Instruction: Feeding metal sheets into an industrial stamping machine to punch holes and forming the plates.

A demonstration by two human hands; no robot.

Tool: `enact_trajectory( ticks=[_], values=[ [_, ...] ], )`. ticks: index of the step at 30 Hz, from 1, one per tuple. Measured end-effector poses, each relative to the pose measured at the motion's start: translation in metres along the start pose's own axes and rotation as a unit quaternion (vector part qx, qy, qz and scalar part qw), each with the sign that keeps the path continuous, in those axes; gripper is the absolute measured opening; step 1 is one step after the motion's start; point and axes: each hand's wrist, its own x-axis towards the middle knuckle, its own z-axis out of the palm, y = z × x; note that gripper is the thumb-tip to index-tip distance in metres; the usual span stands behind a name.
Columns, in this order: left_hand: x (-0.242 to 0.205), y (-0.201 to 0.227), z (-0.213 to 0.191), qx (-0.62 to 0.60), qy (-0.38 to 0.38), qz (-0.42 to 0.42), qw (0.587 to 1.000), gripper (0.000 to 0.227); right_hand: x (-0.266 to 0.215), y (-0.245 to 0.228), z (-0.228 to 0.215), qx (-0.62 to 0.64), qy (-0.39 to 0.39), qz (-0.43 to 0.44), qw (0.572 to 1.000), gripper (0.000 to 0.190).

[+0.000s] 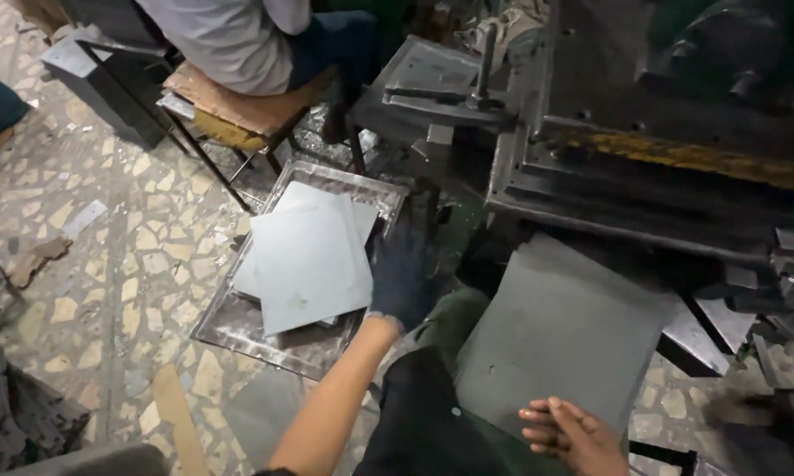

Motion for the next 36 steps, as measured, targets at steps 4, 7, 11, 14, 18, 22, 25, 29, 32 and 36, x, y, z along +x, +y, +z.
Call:
enact_trajectory(
  ticks=[4, 7, 11, 14, 18, 22, 25, 29, 32, 36],
  values=[
    [0.008, -0.028, 0.011, 0.084, 0.024, -0.078, 0.993, 0.054, -0.011, -0.014, 0.010, -0.004, 0.053, -0.036, 0.998, 0.043],
    [-0.076, -0.128, 0.060, 0.117, -0.009, -0.229, 0.966, 0.053, -0.006, -0.012, 0.007, 0.000, 0.054, -0.046, 0.998, 0.043],
    [-0.185, -0.175, 0.011, 0.258, -0.108, -0.395, 0.875, 0.087, 0.023, 0.010, -0.017, 0.018, -0.002, -0.035, 0.999, 0.043],
    [-0.223, -0.202, 0.003, 0.294, -0.053, -0.422, 0.856, 0.088, -0.007, -0.009, 0.014, -0.040, 0.023, -0.024, 0.999, 0.044],
    [-0.264, -0.243, -0.017, 0.153, 0.028, -0.668, 0.728, 0.090, -0.002, -0.001, 0.010, -0.008, 0.005, -0.009, 1.000, 0.045],
    [-0.260, -0.251, -0.062, -0.059, -0.042, -0.690, 0.720, 0.074, -0.004, -0.001, 0.013, -0.014, 0.029, -0.044, 0.999, 0.044],
    [-0.232, -0.222, -0.098, -0.230, 0.091, -0.663, 0.706, 0.062, -0.020, -0.013, 0.023, -0.024, 0.031, -0.039, 0.998, 0.043],
    [-0.187, -0.188, -0.121, -0.486, 0.185, -0.541, 0.661, 0.039, -0.026, -0.015, 0.028, -0.016, 0.014, -0.031, 0.999, 0.042],
    [-0.166, -0.163, -0.120, -0.583, 0.185, -0.513, 0.602, 0.033, -0.036, -0.016, 0.039, -0.004, 0.005, -0.033, 0.999, 0.041],
    [-0.150, -0.102, -0.058, -0.565, 0.152, -0.506, 0.634, 0.051, -0.016, 0.019, 0.037, 0.026, -0.072, -0.080, 0.994, 0.040]
  ],
)
